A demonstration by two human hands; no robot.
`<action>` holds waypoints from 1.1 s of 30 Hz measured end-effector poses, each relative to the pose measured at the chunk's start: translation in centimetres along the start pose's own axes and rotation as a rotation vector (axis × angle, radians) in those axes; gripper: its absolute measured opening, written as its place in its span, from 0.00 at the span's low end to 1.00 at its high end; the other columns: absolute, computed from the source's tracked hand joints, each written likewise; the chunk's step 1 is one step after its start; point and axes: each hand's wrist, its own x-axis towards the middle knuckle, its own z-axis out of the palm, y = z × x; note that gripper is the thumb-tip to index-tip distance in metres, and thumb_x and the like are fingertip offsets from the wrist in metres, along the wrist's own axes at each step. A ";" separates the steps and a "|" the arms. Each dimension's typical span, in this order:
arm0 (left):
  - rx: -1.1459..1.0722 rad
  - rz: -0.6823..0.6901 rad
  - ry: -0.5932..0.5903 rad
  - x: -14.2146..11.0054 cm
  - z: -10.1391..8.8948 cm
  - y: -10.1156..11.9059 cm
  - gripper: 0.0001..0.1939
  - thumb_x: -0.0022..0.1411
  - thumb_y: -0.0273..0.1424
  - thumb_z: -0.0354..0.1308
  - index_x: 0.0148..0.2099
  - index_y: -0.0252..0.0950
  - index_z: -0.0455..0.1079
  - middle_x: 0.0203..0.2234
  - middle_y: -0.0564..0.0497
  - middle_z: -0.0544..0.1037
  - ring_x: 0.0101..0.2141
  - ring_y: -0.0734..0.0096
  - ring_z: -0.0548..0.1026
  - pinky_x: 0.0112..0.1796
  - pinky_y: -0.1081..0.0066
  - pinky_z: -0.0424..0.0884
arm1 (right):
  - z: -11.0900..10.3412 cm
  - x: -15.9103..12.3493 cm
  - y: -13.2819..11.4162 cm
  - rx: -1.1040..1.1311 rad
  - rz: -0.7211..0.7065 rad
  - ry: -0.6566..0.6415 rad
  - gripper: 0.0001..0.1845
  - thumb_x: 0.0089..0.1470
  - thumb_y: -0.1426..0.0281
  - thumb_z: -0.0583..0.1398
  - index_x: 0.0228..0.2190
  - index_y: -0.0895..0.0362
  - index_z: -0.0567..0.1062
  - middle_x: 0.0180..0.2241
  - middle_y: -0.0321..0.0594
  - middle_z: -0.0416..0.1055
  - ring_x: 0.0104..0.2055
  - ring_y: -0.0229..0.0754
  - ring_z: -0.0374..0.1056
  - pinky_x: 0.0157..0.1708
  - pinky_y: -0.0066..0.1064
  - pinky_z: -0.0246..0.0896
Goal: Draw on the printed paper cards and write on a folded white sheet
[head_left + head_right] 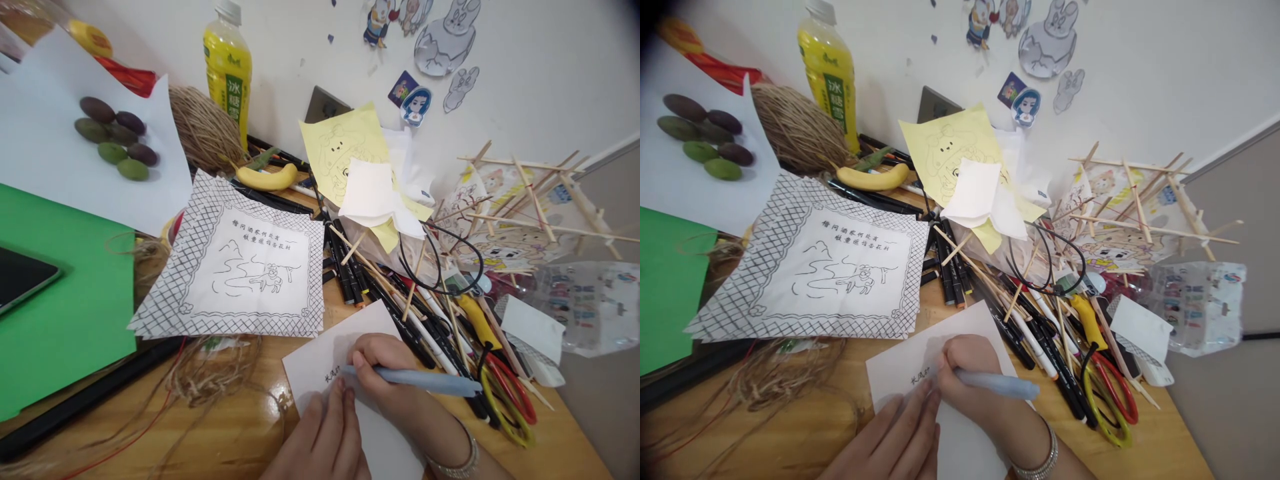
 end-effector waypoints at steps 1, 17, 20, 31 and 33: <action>0.001 0.002 0.002 0.0 0.0 0.0 0.08 0.68 0.30 0.48 0.38 0.36 0.68 0.40 0.49 0.79 0.42 0.60 0.74 0.44 0.59 0.59 | 0.0 0.0 0.0 -0.007 -0.006 0.004 0.17 0.54 0.72 0.48 0.15 0.55 0.59 0.15 0.34 0.61 0.18 0.35 0.59 0.21 0.26 0.56; 0.003 0.001 0.012 0.0 0.0 0.0 0.09 0.68 0.31 0.48 0.38 0.36 0.68 0.40 0.49 0.79 0.41 0.61 0.74 0.44 0.59 0.59 | 0.0 0.0 0.0 0.017 -0.025 0.027 0.17 0.54 0.72 0.48 0.15 0.55 0.59 0.14 0.34 0.61 0.19 0.35 0.59 0.21 0.26 0.55; 0.006 0.004 0.004 0.0 0.0 0.0 0.08 0.67 0.31 0.50 0.38 0.36 0.68 0.40 0.49 0.79 0.41 0.61 0.74 0.45 0.59 0.60 | 0.0 0.1 0.0 0.035 -0.026 0.027 0.17 0.54 0.73 0.48 0.15 0.55 0.59 0.14 0.34 0.61 0.18 0.35 0.58 0.20 0.26 0.55; 0.012 -0.001 0.008 0.1 0.0 -0.1 0.10 0.69 0.28 0.45 0.37 0.36 0.68 0.40 0.50 0.79 0.41 0.61 0.74 0.45 0.59 0.60 | 0.2 0.1 0.1 0.055 -0.028 0.038 0.17 0.54 0.73 0.49 0.15 0.54 0.57 0.14 0.32 0.59 0.18 0.34 0.57 0.20 0.26 0.54; 0.012 0.001 0.006 0.1 0.1 -0.1 0.10 0.68 0.28 0.46 0.38 0.36 0.68 0.40 0.49 0.79 0.41 0.61 0.74 0.45 0.59 0.59 | 0.2 0.1 0.1 0.043 -0.029 0.041 0.17 0.54 0.73 0.49 0.15 0.54 0.57 0.14 0.32 0.58 0.18 0.34 0.57 0.19 0.26 0.53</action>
